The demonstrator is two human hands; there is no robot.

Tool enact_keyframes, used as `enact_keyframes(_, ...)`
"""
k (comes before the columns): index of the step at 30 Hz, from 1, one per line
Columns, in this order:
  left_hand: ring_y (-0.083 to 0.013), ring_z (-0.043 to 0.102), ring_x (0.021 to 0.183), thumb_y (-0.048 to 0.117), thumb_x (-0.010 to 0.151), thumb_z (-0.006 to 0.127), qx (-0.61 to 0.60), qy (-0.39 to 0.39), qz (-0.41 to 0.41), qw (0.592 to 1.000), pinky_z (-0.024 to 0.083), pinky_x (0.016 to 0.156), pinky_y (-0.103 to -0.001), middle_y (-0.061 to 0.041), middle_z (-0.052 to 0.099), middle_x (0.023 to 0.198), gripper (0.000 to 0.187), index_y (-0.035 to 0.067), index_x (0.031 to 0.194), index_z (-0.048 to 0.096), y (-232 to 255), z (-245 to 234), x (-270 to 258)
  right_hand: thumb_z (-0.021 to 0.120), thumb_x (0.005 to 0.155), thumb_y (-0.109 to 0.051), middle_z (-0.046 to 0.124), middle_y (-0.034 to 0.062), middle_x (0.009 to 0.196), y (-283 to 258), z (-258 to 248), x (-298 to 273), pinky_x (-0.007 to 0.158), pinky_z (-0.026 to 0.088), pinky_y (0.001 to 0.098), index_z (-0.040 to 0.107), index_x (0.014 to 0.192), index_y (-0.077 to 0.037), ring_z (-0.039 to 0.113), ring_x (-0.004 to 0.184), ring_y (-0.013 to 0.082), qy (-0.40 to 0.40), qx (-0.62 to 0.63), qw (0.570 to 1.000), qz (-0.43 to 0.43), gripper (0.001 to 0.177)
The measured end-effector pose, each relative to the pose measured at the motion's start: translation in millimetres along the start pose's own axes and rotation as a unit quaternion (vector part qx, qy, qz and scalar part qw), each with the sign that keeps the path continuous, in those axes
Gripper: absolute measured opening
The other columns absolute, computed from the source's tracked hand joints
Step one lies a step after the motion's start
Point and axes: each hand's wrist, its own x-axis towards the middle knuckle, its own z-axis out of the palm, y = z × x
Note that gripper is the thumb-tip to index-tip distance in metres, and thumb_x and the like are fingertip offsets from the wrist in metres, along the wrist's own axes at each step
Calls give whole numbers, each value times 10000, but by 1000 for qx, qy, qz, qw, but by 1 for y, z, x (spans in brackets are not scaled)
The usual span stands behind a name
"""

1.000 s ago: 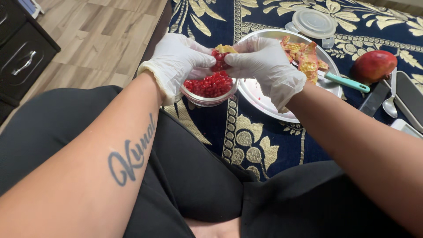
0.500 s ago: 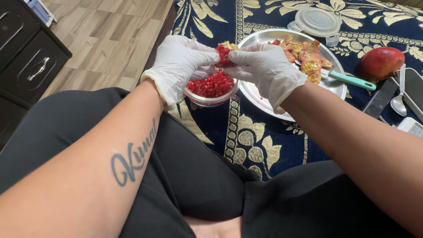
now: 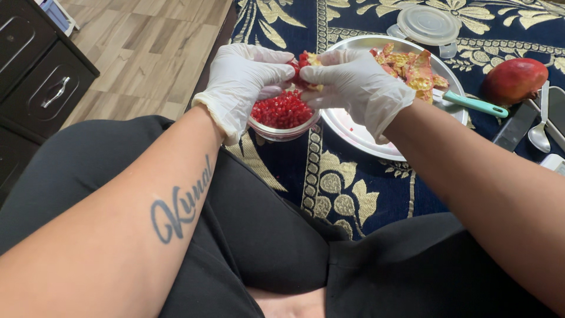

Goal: The person peels a pomegranate by hand, removing the seeds and placing them into a small bowl.

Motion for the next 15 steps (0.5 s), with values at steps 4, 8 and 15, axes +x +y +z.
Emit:
enact_keyframes(4, -201, 756, 711, 76, 843, 818, -106, 0, -18, 994, 636, 639, -282, -162, 780, 859, 175, -47, 959, 774, -6, -2, 11, 758, 888, -26, 734, 148, 957, 0, -4, 4, 791, 704, 342, 694, 1080, 67, 767, 840, 224, -36, 49, 998, -20, 222)
enact_keyframes(8, -218, 781, 731, 43, 814, 819, -106, -11, -23, 994, 684, 657, -309, -168, 783, 861, 166, -52, 931, 751, -10, -5, 12, 759, 878, -16, 753, 144, 1003, 0, -5, 1, 797, 683, 328, 698, 1123, 64, 761, 870, 203, -48, -21, 994, -95, 264)
enact_keyframes(15, -198, 785, 773, 25, 843, 775, -83, -28, -39, 995, 677, 675, -292, -147, 799, 914, 182, -36, 1015, 776, -11, -8, 17, 735, 904, -7, 746, 157, 1054, 1, -12, 4, 867, 682, 325, 693, 1136, 75, 757, 935, 215, -68, -4, 993, -95, 250)
